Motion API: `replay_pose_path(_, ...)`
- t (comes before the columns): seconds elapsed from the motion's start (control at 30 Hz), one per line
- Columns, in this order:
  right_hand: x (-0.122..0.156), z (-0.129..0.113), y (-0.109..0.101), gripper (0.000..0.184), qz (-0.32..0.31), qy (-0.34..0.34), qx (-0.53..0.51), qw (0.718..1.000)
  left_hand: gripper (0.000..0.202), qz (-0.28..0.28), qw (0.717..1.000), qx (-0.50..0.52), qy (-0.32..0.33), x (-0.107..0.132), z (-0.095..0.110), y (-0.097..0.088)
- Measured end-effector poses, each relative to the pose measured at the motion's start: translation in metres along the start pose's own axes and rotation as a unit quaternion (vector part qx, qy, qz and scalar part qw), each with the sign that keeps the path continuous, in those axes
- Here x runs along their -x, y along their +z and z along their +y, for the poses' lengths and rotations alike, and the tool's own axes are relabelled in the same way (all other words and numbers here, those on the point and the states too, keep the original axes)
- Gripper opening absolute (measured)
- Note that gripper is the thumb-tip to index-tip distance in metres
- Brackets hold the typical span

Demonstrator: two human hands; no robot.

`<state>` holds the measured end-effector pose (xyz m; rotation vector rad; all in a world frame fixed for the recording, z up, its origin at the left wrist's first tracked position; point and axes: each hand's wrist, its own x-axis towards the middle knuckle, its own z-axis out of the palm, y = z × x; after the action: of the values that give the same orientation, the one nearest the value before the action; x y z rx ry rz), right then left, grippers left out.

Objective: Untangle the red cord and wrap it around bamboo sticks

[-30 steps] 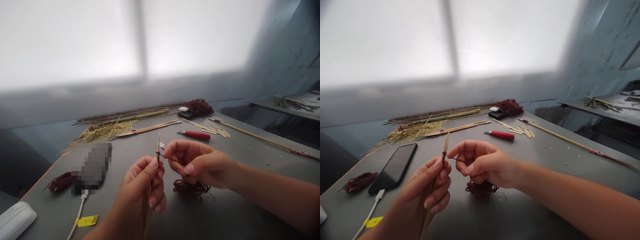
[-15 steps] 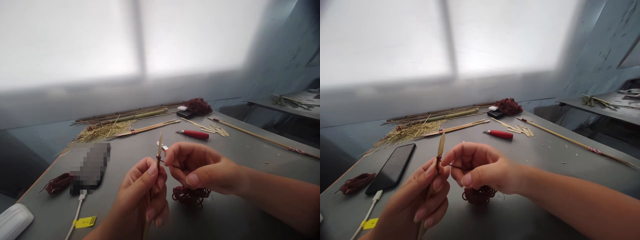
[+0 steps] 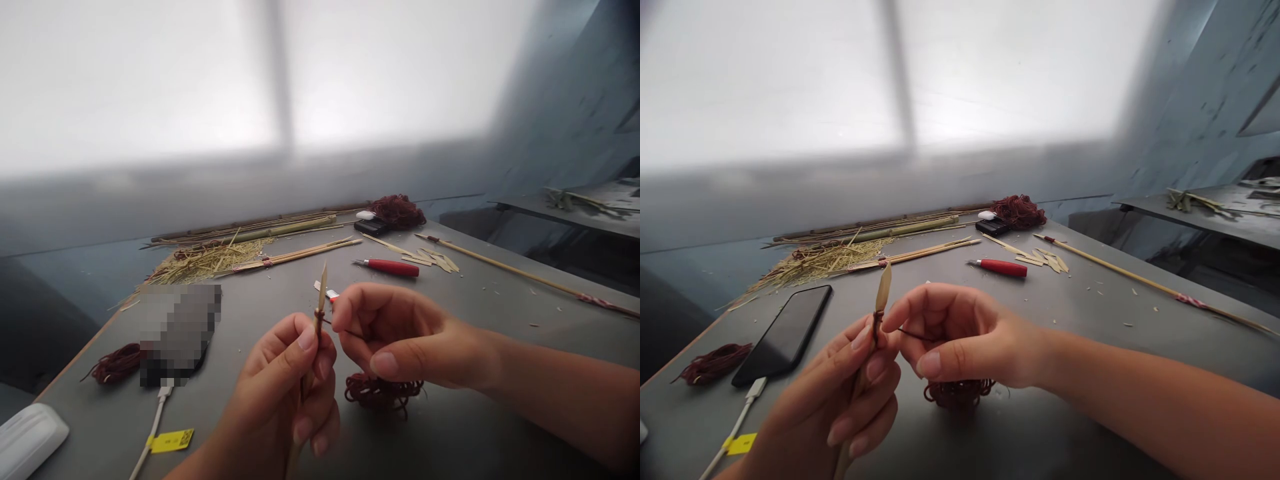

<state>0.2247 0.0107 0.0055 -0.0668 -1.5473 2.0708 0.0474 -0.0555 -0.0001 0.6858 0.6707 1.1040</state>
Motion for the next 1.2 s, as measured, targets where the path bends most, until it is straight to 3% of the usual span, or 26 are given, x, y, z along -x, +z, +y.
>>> replay_pose_path(1.2, -0.0009, 0.0015, -0.0012, 0.025, 0.013, 0.014, 0.020, 1.000, 0.031, -0.008, 1.000, -0.009, -0.004, 0.0001, -0.0004, -0.0002)
